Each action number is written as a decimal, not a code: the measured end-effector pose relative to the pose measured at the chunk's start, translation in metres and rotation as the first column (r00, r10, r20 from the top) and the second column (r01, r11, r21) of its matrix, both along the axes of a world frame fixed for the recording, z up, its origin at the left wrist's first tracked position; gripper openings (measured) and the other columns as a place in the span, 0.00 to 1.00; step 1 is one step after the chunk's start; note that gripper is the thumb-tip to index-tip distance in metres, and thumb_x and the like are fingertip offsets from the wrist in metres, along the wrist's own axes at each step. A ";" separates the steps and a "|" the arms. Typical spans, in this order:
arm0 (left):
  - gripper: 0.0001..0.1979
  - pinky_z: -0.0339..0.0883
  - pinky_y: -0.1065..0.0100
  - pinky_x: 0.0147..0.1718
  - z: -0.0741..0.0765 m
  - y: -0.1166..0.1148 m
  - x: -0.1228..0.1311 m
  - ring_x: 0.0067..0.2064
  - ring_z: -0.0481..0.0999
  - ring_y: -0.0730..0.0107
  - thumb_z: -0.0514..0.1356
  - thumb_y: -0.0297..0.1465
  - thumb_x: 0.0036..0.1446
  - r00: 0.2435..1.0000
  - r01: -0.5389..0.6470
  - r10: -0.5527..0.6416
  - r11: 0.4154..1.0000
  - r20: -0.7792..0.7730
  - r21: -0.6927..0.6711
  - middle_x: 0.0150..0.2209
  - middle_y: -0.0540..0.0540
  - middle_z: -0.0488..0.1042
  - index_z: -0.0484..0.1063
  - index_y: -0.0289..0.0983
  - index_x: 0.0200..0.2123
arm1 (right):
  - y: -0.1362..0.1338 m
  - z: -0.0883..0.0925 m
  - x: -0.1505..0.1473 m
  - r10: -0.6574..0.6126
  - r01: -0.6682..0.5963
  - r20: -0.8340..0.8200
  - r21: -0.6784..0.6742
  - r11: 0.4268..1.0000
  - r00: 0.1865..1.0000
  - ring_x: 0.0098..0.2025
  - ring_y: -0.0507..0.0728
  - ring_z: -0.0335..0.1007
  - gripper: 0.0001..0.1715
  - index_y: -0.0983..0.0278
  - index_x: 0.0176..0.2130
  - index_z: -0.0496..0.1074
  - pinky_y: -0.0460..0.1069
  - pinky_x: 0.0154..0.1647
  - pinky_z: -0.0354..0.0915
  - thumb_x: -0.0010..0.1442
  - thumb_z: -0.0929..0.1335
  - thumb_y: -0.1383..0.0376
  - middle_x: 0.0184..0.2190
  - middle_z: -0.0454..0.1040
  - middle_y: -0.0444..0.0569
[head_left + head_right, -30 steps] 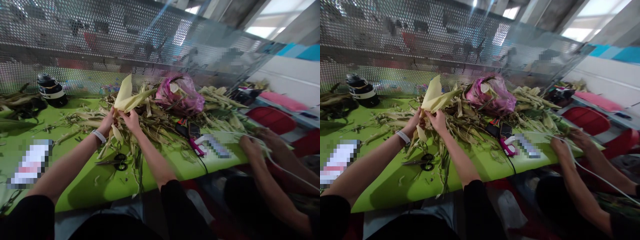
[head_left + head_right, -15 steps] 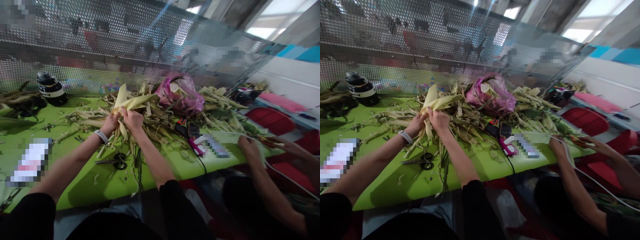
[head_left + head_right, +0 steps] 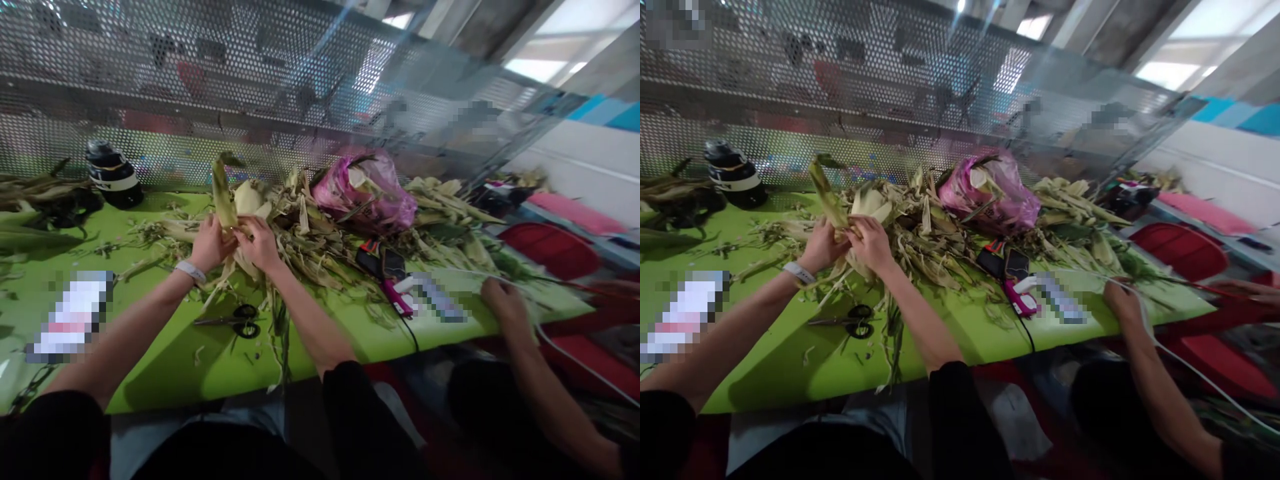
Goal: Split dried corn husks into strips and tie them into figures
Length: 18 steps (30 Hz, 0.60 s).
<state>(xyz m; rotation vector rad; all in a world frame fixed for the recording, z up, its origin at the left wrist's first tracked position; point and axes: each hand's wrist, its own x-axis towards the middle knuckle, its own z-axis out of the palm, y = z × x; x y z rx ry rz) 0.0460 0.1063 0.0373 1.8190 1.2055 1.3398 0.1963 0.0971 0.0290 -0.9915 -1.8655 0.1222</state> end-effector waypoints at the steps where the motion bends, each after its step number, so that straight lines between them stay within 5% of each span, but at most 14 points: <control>1: 0.21 0.63 0.52 0.54 0.001 -0.001 -0.002 0.57 0.66 0.45 0.69 0.27 0.39 1.000 0.025 -0.025 0.999 -0.008 0.039 0.47 0.37 0.72 0.70 0.36 0.40 | 0.000 0.002 0.000 0.052 -0.054 -0.057 -0.032 0.998 0.997 0.53 0.60 0.68 0.18 0.66 0.46 0.74 0.54 0.59 0.62 0.63 0.64 0.58 0.46 0.75 0.57; 7: 0.34 0.71 0.61 0.46 -0.003 -0.003 -0.002 0.50 0.73 0.57 0.67 0.24 0.36 0.866 0.324 -0.241 0.938 0.439 -0.123 0.53 0.39 0.70 0.65 0.37 0.50 | 0.000 0.005 0.002 0.295 -0.424 -0.382 -0.315 0.849 0.876 0.53 0.58 0.70 0.22 0.64 0.40 0.77 0.53 0.57 0.66 0.63 0.59 0.57 0.47 0.76 0.51; 12: 0.37 0.70 0.64 0.48 -0.004 -0.005 -0.006 0.55 0.71 0.57 0.62 0.20 0.34 0.848 0.363 -0.244 0.915 0.471 -0.178 0.53 0.41 0.71 0.67 0.38 0.53 | 0.007 -0.003 -0.002 0.322 -0.519 -0.483 -0.359 0.775 0.814 0.48 0.57 0.74 0.20 0.62 0.44 0.75 0.52 0.51 0.70 0.54 0.69 0.55 0.45 0.77 0.50; 18: 0.39 0.56 0.50 0.62 -0.008 -0.001 -0.011 0.64 0.61 0.46 0.65 0.22 0.33 0.911 0.374 -0.322 0.909 0.259 -0.186 0.58 0.36 0.67 0.68 0.35 0.55 | 0.008 -0.006 -0.002 0.335 -0.384 -0.219 -0.242 0.891 0.916 0.44 0.55 0.73 0.14 0.61 0.43 0.73 0.50 0.48 0.69 0.59 0.66 0.58 0.44 0.75 0.49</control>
